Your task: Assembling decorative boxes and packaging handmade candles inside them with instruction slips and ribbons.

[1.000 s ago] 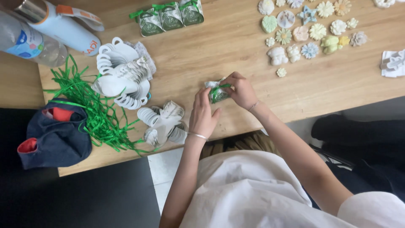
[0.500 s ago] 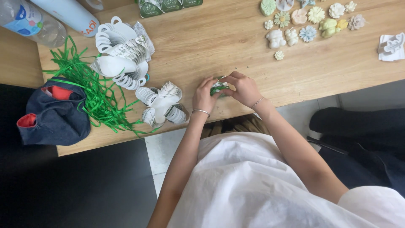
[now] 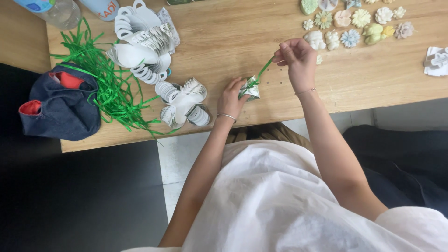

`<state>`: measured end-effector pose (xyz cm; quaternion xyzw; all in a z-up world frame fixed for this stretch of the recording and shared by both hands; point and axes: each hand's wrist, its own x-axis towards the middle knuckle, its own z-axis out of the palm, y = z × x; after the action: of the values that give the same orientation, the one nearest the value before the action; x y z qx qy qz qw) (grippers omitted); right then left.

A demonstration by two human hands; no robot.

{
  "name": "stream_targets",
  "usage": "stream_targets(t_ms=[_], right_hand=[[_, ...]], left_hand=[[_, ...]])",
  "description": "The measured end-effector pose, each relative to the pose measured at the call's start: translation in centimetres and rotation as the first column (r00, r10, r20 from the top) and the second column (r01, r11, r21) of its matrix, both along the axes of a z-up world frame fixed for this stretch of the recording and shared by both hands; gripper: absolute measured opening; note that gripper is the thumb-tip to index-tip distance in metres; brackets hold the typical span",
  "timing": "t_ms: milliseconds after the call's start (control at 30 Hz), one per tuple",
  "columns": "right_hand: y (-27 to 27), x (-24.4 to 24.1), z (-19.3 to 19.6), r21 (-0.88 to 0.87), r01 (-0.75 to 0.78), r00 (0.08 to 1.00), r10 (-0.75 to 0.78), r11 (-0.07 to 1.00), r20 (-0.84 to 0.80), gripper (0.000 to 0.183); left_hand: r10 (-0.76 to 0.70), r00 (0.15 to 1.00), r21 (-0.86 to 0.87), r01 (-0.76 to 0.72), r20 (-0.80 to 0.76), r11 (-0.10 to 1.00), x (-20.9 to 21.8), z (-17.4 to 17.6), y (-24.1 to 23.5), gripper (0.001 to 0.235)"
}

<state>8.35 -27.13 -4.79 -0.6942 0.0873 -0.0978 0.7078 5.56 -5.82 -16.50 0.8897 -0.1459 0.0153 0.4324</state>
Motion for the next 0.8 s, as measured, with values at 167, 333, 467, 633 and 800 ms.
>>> stream_targets(t_ms=[167, 333, 467, 633, 800], right_hand=[[1.1, -1.8, -2.6, -0.141, -0.223, 0.972, 0.209, 0.964, -0.107, 0.011], [4.7, -4.4, -3.5, -0.406, -0.592, 0.737, 0.265, 0.696, -0.621, 0.009], [5.6, -4.5, -9.8, -0.805, -0.099, 0.992, 0.119, 0.584, -0.035, 0.015], [6.8, -3.8, -11.2, -0.713, 0.073, 0.997, -0.032, 0.698, 0.071, 0.019], [7.2, -4.3, -11.4, -0.712, 0.094, 0.992, -0.002, 0.696, 0.128, 0.011]], left_hand=[[-0.003, 0.999, 0.004, 0.004, -0.037, 1.0, -0.4, 0.6, 0.3, 0.056], [-0.056, 0.998, -0.047, 0.054, -0.027, 0.997, -0.5, 1.3, 0.7, 0.074], [-0.088, 0.994, -0.05, 0.091, 0.058, 0.995, -0.3, -1.2, 0.8, 0.067], [-0.047, 0.998, -0.033, 0.048, 0.032, 0.998, -0.2, 0.5, 0.7, 0.06], [0.005, 0.998, 0.0, -0.005, -0.062, 1.0, -0.4, 2.3, 0.3, 0.056]])
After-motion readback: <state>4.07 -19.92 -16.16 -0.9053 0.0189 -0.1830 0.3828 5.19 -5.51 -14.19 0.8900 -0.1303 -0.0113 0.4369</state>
